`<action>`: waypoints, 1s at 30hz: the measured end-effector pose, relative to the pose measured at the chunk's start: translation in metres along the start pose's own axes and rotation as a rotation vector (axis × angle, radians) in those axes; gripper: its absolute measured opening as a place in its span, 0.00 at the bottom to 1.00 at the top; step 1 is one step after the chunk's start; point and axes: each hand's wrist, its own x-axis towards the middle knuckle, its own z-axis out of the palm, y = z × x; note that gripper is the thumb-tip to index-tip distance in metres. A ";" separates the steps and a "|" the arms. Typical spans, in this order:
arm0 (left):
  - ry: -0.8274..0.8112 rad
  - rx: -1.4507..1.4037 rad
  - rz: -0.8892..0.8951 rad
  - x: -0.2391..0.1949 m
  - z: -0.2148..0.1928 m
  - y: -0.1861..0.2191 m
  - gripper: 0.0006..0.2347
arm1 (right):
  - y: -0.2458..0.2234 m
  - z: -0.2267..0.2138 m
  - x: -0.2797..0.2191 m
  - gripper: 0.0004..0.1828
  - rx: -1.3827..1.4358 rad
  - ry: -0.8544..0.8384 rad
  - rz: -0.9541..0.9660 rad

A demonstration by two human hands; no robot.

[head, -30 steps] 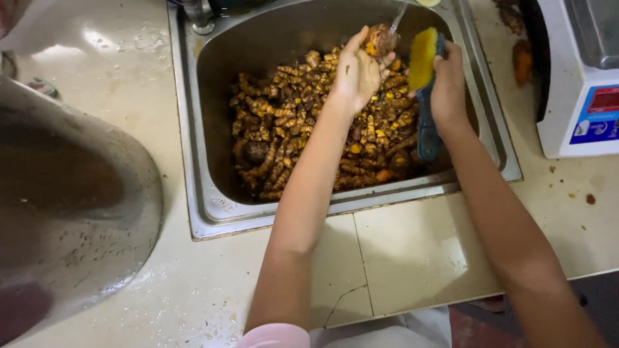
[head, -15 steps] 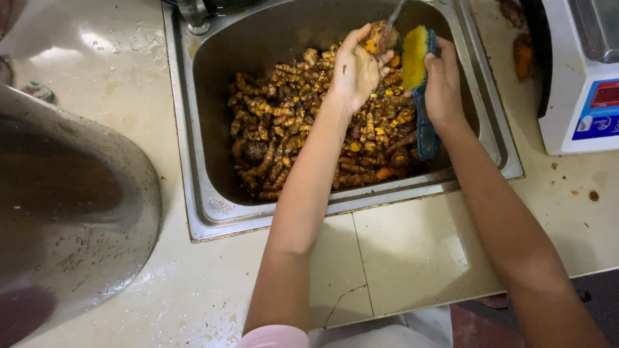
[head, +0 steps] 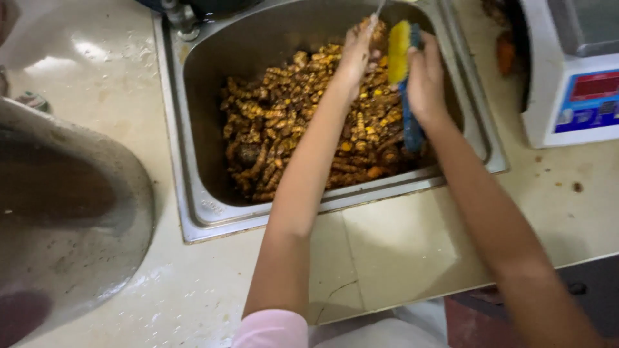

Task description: Washing and scrubbing turmeric roots in a sink using a sponge and running water to remove dirt.

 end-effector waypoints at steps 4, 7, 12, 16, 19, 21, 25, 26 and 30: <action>0.064 0.073 0.107 0.034 0.018 0.022 0.34 | -0.012 -0.002 0.009 0.28 0.058 0.028 0.028; 0.034 0.002 0.206 0.045 0.030 0.025 0.25 | -0.018 -0.004 0.004 0.27 0.008 0.034 0.042; 0.020 0.042 0.372 0.039 0.036 0.036 0.21 | -0.011 -0.006 0.007 0.25 0.018 0.068 0.032; -0.329 -0.300 0.318 0.028 0.020 0.036 0.19 | -0.003 -0.006 0.010 0.25 0.049 0.098 0.002; -0.395 -0.430 0.269 0.015 0.008 0.038 0.19 | -0.004 -0.005 0.009 0.26 0.060 0.091 -0.013; -0.346 -0.432 0.235 0.009 0.001 0.036 0.23 | 0.000 -0.005 0.010 0.25 0.080 0.072 -0.034; -0.336 -0.620 0.074 0.003 -0.013 0.020 0.19 | 0.005 -0.005 0.009 0.25 0.027 0.130 -0.086; -0.305 -0.631 0.023 0.000 -0.016 0.017 0.19 | 0.002 -0.005 0.007 0.22 -0.001 0.151 -0.155; -0.151 -0.509 -0.025 -0.067 0.004 0.051 0.37 | -0.047 0.006 -0.013 0.21 -0.352 0.135 -0.618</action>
